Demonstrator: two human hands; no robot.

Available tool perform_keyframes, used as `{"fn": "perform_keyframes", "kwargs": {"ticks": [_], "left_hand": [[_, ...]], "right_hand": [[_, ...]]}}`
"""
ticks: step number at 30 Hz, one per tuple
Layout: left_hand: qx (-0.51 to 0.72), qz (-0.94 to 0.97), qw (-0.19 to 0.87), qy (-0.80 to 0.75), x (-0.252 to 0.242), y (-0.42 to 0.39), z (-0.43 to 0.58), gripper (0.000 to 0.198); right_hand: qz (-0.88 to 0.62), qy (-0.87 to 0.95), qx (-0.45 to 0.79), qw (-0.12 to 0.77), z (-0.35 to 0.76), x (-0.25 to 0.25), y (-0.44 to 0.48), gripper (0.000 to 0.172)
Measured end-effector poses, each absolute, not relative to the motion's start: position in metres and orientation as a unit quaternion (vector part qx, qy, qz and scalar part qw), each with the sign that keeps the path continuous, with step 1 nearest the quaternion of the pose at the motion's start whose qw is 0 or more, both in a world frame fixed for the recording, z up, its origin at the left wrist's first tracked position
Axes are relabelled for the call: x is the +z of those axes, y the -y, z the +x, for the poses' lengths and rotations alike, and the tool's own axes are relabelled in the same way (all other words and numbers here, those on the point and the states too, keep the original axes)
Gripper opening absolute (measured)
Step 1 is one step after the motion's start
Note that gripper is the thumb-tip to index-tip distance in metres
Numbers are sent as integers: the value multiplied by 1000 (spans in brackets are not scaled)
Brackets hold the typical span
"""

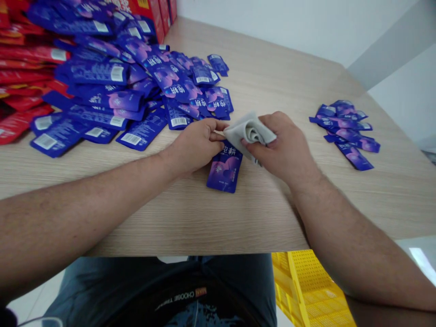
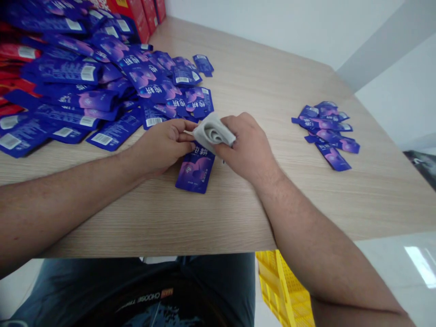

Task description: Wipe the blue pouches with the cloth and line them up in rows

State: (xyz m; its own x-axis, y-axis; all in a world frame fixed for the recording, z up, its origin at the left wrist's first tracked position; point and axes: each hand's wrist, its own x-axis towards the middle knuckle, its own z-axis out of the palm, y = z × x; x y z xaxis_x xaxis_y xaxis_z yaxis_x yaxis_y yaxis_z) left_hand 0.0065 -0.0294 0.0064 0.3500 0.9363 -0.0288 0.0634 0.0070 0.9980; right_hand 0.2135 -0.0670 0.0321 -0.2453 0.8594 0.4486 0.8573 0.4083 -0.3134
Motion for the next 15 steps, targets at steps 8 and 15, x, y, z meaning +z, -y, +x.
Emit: {"fn": "perform_keyframes", "kwargs": {"ticks": [8, 15], "left_hand": [[348, 590, 587, -432, 18, 36, 8, 58], [357, 582, 595, -424, 19, 36, 8, 61]], "right_hand": [[-574, 763, -9, 297, 215, 37, 69, 16], [-574, 762, 5, 300, 212, 29, 68, 17]]}}
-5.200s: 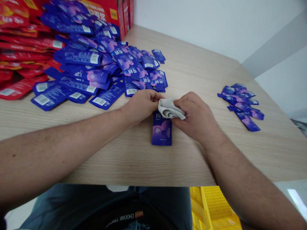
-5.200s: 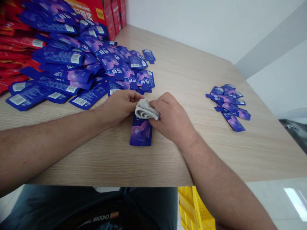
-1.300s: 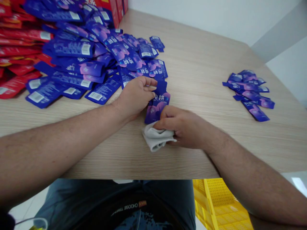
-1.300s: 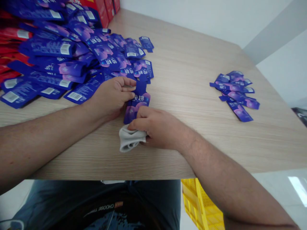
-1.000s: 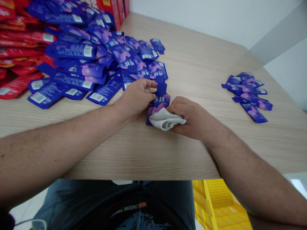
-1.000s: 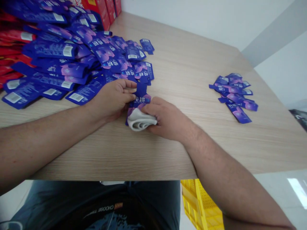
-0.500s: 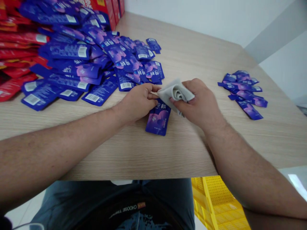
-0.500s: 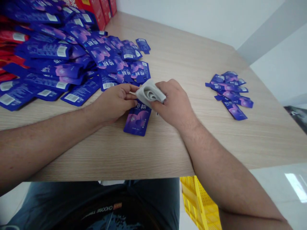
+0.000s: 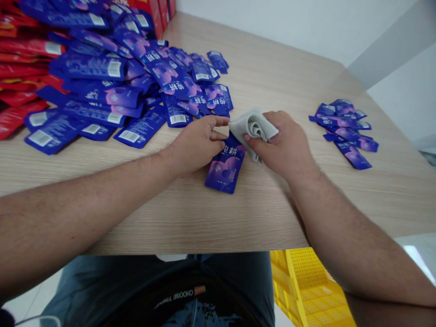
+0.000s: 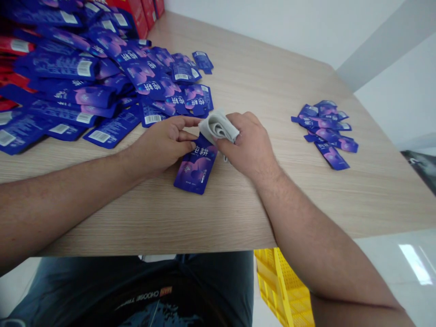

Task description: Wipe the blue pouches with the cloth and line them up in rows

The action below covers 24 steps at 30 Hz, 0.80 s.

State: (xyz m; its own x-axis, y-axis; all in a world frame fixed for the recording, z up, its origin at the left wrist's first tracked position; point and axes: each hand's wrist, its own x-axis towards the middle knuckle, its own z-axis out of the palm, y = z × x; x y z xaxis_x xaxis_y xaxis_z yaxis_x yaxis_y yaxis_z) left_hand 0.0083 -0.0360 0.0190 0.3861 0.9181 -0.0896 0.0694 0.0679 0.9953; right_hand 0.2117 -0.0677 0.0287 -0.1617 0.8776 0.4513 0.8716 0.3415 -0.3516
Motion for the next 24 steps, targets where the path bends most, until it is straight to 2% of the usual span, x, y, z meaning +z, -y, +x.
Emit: {"fn": "perform_keyframes", "kwargs": {"ticks": [4, 8, 13, 17, 21, 24], "left_hand": [[377, 544, 621, -420, 14, 35, 9, 56], [405, 514, 615, -440, 10, 29, 8, 56], [446, 524, 581, -434, 6, 22, 6, 55], [425, 516, 607, -431, 7, 24, 6, 57], [392, 528, 622, -424, 7, 25, 8, 57], [395, 534, 621, -416, 7, 26, 7, 56]], "right_hand": [[-484, 824, 14, 295, 202, 32, 80, 20], [-412, 862, 77, 284, 191, 35, 94, 25], [-328, 906, 178, 198, 182, 31, 104, 25], [-364, 891, 161, 220, 190, 33, 97, 29], [-495, 828, 40, 261, 210, 34, 75, 16], [-584, 765, -22, 272, 229, 31, 61, 13]]}}
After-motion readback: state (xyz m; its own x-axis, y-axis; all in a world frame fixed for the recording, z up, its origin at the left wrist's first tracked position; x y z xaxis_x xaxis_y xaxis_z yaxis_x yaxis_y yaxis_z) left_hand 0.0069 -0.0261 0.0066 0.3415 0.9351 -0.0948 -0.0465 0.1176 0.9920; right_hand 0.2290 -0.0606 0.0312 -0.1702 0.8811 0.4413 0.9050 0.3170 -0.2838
